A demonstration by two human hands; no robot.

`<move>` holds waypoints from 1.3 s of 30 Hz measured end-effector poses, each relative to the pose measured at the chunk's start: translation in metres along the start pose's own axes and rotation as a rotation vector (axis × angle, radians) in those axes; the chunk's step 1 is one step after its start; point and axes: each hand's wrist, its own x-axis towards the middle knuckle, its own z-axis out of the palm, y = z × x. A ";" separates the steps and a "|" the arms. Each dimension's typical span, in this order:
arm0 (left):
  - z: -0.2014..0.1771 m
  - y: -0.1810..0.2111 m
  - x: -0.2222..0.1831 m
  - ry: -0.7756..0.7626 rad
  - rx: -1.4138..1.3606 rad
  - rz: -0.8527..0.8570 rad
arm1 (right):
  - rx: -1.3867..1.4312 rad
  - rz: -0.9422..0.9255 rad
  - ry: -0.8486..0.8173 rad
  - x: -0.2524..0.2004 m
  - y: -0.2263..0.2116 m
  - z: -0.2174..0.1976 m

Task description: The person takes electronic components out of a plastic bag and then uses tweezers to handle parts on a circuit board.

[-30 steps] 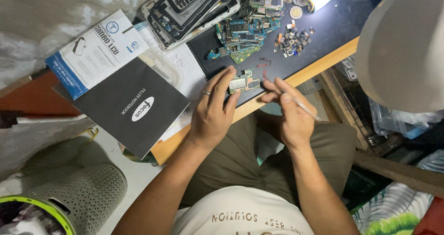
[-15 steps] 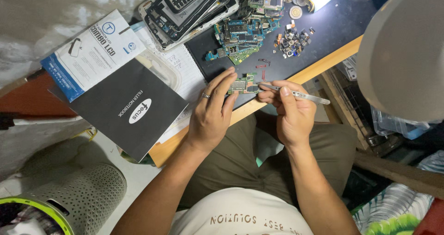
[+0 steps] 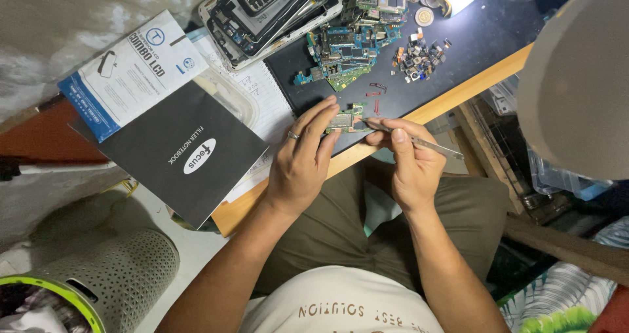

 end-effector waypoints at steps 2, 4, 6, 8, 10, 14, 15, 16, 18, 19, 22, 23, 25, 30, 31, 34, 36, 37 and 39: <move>0.000 0.000 0.000 -0.001 0.000 0.000 | 0.011 0.008 -0.005 0.000 0.000 0.000; 0.000 0.000 0.000 -0.001 -0.003 -0.003 | -0.016 0.010 -0.028 0.001 0.001 -0.002; -0.001 0.000 0.000 -0.007 0.011 -0.001 | 0.116 0.048 0.034 0.001 0.001 -0.002; -0.001 0.000 0.001 -0.004 0.043 0.007 | 0.166 0.067 0.062 0.001 0.001 -0.002; -0.002 0.000 0.001 0.003 0.095 0.017 | 0.136 0.072 0.059 -0.002 0.001 -0.002; -0.004 0.001 0.002 -0.002 0.171 0.041 | 0.036 0.026 0.043 -0.007 0.007 -0.002; -0.004 0.002 0.002 0.000 0.177 0.046 | 0.055 0.028 0.045 -0.008 0.008 -0.003; -0.004 0.002 0.002 0.003 0.183 0.051 | 0.075 0.029 0.047 -0.009 0.009 -0.004; -0.004 0.003 0.003 0.015 0.170 0.058 | 0.175 0.024 0.059 -0.009 0.011 -0.005; -0.004 0.003 0.003 0.021 0.164 0.060 | 0.226 0.023 0.064 -0.009 0.011 -0.005; -0.005 0.003 0.003 0.033 0.102 0.054 | 0.218 0.077 0.097 -0.011 0.009 -0.008; -0.005 0.004 0.003 0.042 0.098 0.059 | 0.274 0.093 0.094 -0.010 0.008 -0.007; -0.006 0.004 0.002 0.060 0.091 0.070 | 0.387 0.124 0.087 -0.008 0.004 -0.006; -0.002 0.004 0.003 0.137 0.008 -0.014 | 0.484 0.129 0.058 -0.005 -0.009 -0.005; -0.001 0.005 0.004 0.142 -0.010 -0.041 | 0.487 0.135 0.062 -0.005 -0.010 -0.006; 0.004 0.005 0.010 0.128 0.048 -0.155 | 0.432 0.148 0.108 -0.006 -0.010 -0.008; 0.006 0.004 0.014 0.131 0.014 -0.231 | 0.392 0.155 0.132 -0.008 -0.007 -0.009; 0.007 0.004 0.016 0.131 -0.004 -0.269 | 0.371 0.159 0.145 -0.009 -0.006 -0.010; 0.009 0.003 0.018 0.110 0.021 -0.317 | 0.370 0.154 0.138 -0.010 -0.005 -0.010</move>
